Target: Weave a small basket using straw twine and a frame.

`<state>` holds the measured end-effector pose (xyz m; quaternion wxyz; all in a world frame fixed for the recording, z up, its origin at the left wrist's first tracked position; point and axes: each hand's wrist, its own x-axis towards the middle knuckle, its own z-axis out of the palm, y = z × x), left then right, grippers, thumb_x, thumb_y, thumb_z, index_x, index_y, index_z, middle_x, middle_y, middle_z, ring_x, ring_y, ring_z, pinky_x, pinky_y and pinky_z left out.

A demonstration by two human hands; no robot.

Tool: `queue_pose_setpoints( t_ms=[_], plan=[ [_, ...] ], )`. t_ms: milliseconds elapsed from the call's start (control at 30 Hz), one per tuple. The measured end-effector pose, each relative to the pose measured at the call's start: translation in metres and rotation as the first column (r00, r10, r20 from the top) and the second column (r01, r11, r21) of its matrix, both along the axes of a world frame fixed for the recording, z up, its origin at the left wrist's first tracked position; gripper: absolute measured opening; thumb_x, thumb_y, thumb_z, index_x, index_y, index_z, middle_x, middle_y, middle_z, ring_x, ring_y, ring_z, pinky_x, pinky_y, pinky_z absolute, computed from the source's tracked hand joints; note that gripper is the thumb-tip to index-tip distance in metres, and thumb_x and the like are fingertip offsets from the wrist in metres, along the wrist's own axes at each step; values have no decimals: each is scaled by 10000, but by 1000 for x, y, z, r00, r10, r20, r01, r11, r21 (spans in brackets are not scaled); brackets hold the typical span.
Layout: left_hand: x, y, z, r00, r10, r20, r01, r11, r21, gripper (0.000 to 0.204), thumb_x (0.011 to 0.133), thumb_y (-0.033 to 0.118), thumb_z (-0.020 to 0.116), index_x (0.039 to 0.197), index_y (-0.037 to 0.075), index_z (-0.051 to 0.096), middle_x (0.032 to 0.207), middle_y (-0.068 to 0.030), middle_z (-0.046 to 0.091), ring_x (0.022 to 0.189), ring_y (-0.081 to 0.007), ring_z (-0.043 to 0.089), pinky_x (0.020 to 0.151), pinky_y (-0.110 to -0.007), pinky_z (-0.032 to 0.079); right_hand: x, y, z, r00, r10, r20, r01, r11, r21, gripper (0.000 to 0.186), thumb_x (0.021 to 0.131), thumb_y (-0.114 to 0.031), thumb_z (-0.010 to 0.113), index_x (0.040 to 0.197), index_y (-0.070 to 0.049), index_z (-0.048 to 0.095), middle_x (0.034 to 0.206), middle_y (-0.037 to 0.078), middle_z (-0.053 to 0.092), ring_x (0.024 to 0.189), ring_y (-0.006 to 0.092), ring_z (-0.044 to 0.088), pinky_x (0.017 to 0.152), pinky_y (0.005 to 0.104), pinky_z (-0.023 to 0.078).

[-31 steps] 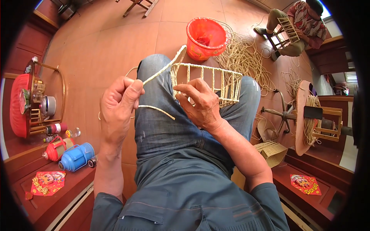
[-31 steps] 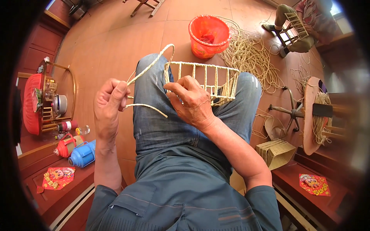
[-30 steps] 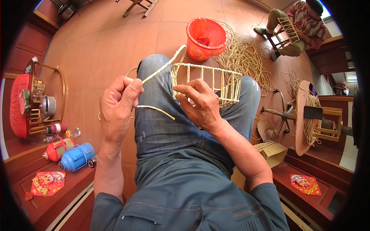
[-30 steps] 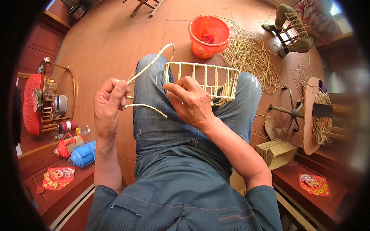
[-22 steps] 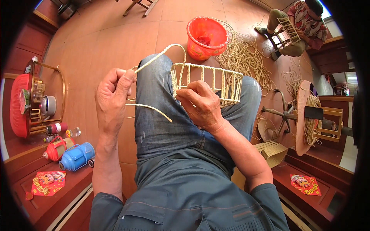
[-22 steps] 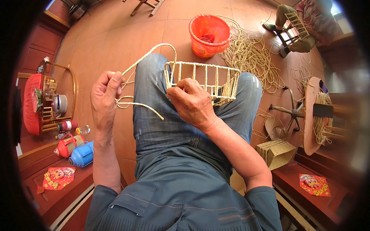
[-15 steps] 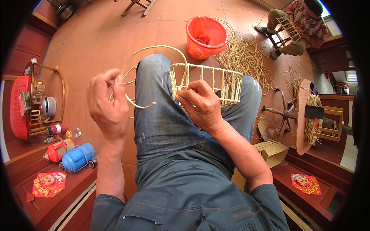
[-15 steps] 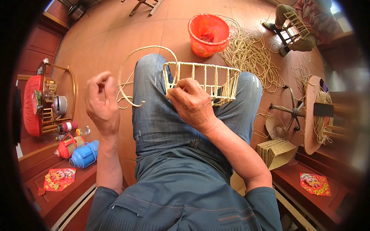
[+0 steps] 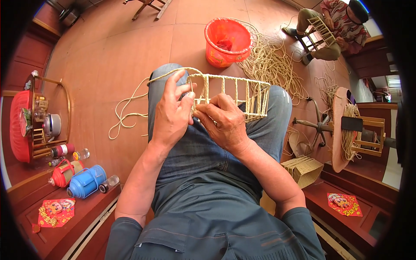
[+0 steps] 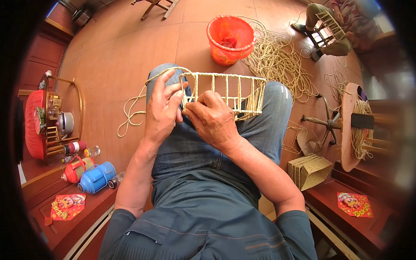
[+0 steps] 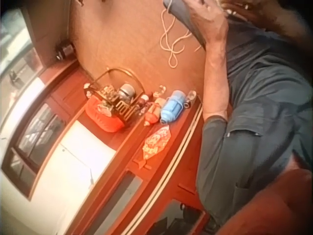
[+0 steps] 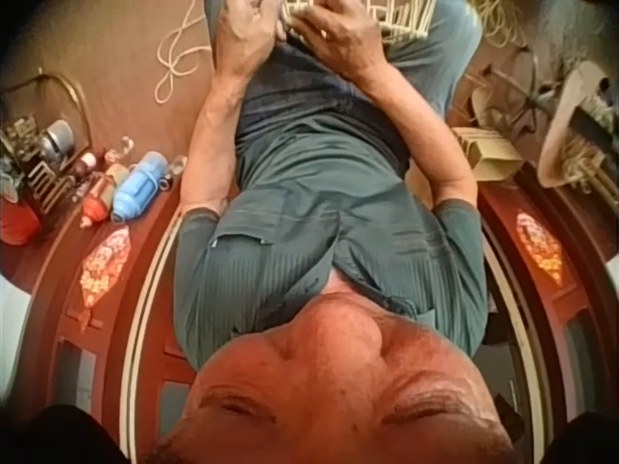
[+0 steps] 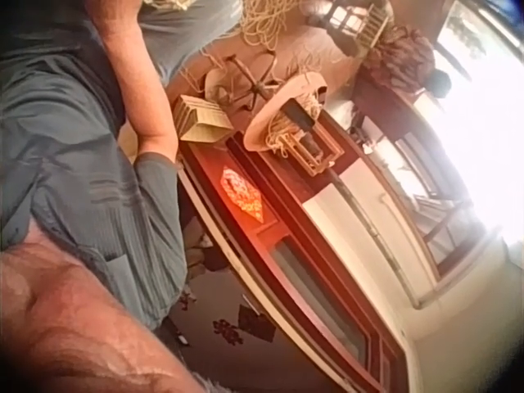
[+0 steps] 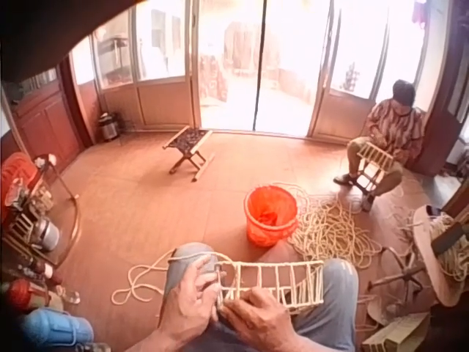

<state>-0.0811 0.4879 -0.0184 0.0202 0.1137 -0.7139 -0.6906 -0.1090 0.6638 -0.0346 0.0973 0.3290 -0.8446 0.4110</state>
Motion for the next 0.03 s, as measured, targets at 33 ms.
queue_pose_setpoints(
  t_ms=[33],
  plan=[
    [-3,1,2,1000,-2,-17,1,999,-35,590,1083,152,614,1618,61,382,1343,-223,720,666,-118,681,572,-265,544,-1,0,0,1000,-3,-1,3,1000,0,139,878,-138,845,974,-91,757,892,85,566,811,288,612,706,423,524]
  ],
)
